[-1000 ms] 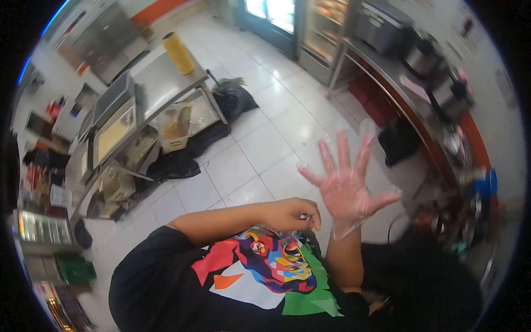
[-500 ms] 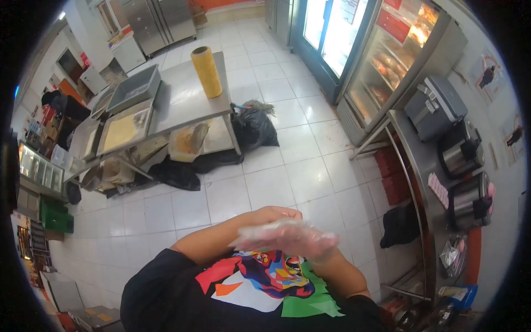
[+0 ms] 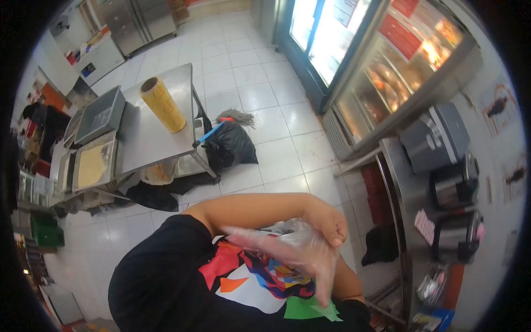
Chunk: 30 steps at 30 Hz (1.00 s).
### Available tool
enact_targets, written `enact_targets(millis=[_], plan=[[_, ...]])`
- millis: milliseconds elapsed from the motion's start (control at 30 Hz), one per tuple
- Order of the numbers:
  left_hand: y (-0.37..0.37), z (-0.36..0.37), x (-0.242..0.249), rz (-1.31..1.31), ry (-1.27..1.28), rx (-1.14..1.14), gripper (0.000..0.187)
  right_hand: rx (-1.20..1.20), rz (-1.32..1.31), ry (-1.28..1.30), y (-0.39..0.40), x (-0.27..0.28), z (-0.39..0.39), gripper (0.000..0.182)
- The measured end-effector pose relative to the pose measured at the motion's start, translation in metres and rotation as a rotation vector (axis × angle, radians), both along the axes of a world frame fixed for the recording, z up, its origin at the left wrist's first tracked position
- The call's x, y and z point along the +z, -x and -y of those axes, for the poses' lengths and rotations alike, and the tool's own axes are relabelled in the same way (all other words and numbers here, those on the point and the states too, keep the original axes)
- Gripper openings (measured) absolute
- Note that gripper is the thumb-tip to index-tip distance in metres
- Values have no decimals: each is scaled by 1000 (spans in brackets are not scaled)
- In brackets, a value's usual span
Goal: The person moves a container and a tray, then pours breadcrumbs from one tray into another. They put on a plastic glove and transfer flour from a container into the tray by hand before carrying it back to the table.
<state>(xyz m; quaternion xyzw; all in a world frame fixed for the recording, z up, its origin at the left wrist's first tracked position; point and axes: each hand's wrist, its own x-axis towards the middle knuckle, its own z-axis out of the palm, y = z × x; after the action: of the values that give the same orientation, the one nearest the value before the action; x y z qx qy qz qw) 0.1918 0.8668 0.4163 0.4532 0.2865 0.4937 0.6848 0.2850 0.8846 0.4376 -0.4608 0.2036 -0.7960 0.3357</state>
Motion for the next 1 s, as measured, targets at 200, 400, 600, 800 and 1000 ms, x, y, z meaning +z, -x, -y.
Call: enact_targets(millis=[200, 400, 600, 800, 1000], plan=[[116, -37, -40, 192, 53, 283, 37, 21, 28, -105, 134, 17, -51, 84], [229, -68, -14, -197, -48, 581, 31, 100, 20, -173, 268, 47, -85, 78], [359, -36, 27, -189, -132, 753, 26, 149, 35, -285, 399, 64, -85, 72], [500, -3, 43, 313, -93, 773, 22, 41, 64, -377, 539, 63, -73, 66], [640, -12, 48, 259, -207, 530, 17, -82, 85, -431, 661, 79, -59, 60]])
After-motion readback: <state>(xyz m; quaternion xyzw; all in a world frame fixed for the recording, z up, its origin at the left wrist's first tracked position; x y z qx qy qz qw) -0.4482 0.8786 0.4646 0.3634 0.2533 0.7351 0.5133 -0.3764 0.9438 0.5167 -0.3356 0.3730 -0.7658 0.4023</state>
